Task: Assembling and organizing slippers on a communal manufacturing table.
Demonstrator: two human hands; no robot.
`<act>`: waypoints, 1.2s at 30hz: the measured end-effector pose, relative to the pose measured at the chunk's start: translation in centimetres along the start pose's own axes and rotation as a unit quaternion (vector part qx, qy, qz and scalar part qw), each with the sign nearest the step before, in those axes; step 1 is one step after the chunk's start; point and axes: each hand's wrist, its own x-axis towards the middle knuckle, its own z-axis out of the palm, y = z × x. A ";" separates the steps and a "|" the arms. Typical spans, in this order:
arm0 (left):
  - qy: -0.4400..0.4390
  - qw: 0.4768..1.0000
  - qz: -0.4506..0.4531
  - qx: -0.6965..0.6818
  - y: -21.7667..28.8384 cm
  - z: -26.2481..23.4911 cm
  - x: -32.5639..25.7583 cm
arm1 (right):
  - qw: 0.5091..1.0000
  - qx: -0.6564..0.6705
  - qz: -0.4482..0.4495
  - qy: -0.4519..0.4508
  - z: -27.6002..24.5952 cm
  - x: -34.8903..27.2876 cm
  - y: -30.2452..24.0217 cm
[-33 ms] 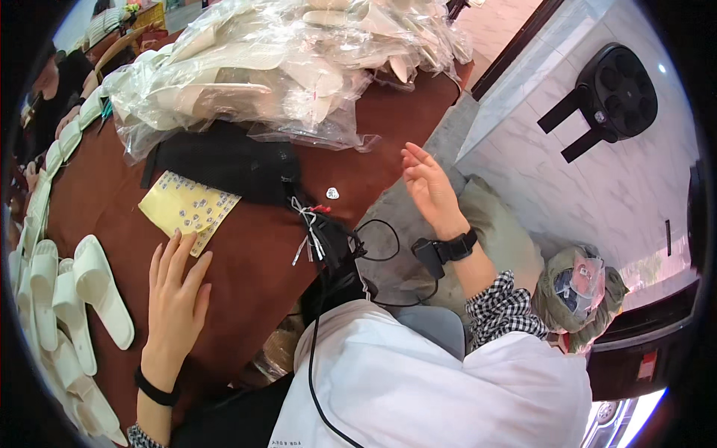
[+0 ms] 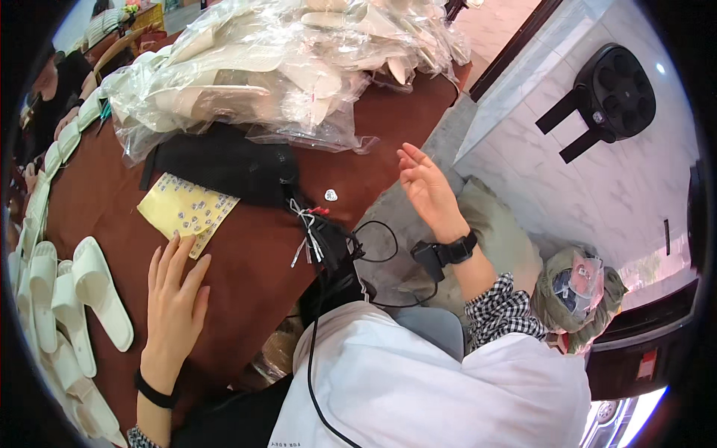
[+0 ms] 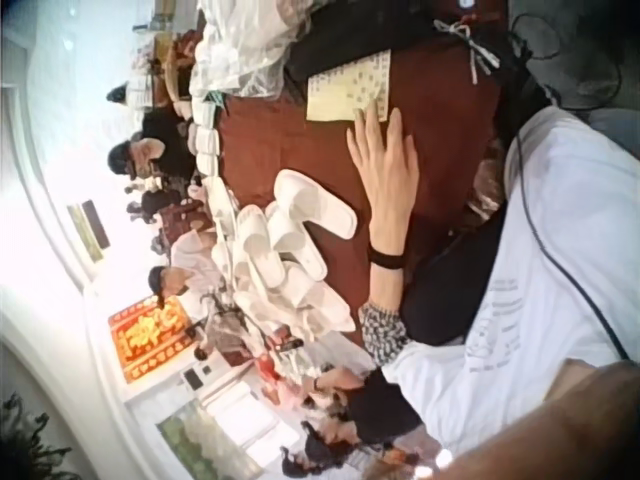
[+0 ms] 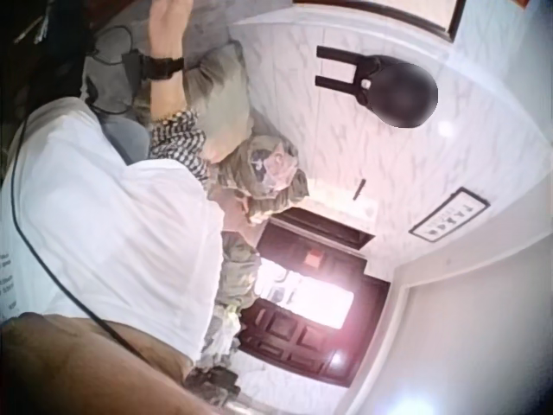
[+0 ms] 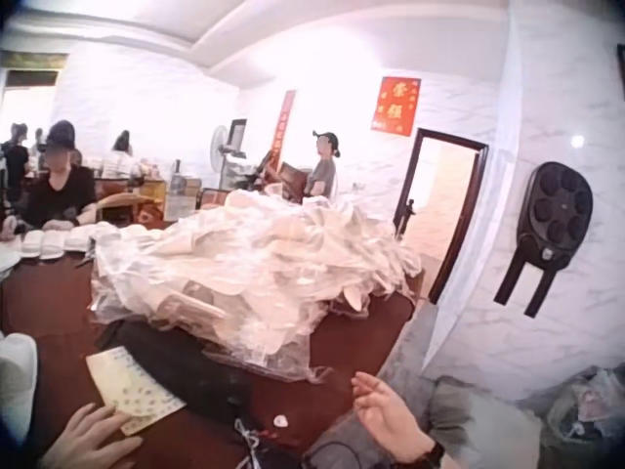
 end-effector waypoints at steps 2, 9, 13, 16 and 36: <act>-0.005 1.000 -0.001 -0.008 0.1 -0.1 0.0 | 0.995 0.078 0.045 -0.035 1.3 -1.0 -0.9; 0.015 1.000 -0.003 -0.026 0.5 0.2 0.3 | 0.981 0.138 0.062 -0.120 3.9 -3.0 -2.1; 0.019 0.999 -0.003 -0.039 0.2 0.7 0.1 | 0.981 0.116 0.047 -0.150 4.6 -3.1 -2.2; 0.022 0.999 0.000 -0.043 0.3 1.0 0.1 | 0.979 0.089 0.036 -0.178 4.8 -3.3 -2.1; 0.045 0.995 0.009 -0.088 -0.1 0.9 -0.7 | 0.933 -0.309 -0.147 0.113 -9.6 0.0 -8.8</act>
